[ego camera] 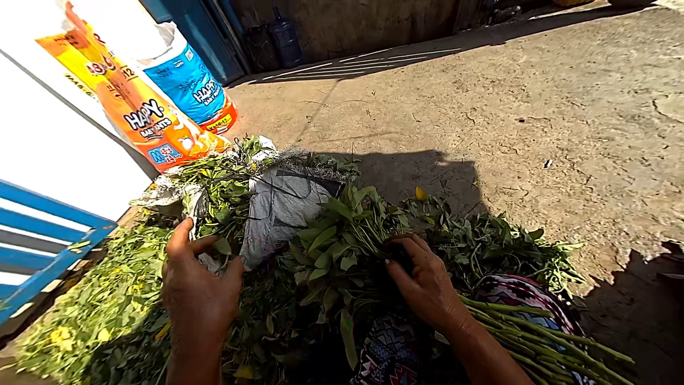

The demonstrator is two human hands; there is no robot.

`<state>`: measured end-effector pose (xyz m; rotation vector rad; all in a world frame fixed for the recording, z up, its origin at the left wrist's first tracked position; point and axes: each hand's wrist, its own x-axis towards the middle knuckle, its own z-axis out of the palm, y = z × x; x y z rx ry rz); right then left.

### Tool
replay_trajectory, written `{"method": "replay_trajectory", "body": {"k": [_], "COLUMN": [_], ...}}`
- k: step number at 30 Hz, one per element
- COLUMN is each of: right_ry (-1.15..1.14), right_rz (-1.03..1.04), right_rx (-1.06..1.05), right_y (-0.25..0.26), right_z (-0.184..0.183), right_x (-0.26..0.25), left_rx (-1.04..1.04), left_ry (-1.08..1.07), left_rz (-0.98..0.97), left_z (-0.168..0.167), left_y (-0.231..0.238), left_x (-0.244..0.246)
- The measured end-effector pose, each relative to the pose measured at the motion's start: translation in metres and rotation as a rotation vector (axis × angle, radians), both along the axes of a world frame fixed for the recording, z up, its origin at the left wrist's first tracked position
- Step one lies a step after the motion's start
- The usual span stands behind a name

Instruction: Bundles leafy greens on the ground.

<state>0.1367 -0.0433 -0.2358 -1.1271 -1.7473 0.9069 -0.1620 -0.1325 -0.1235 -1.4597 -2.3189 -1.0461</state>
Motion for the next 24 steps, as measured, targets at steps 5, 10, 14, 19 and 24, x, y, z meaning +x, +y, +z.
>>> {"method": "replay_trajectory", "body": {"k": [5, 10, 14, 19, 24], "right_ry": [-0.086, -0.552, -0.639, -0.57, -0.303], "right_rz": [-0.105, -0.102, -0.044, 0.001, 0.046], "right_rx": [0.002, -0.062, -0.256, -0.682, -0.97], "right_y": [0.003, 0.014, 0.035, 0.076, 0.092], "right_z": [0.003, 0.02, 0.038, 0.041, 0.056], "right_x": [-0.002, -0.01, -0.01, 0.01, 0.006], "left_rx": [0.284, 0.219, 0.24, 0.253, 0.524], "left_ry": [0.317, 0.303, 0.28, 0.299, 0.073], "left_rz": [-0.162, -0.729, -0.789, -0.747, -0.872], "left_z": [-0.054, -0.148, -0.172, -0.171, -0.141], "left_y": [-0.02, -0.03, -0.012, 0.018, 0.063], "left_x": [0.046, 0.172, 0.22, 0.24, 0.205]}}
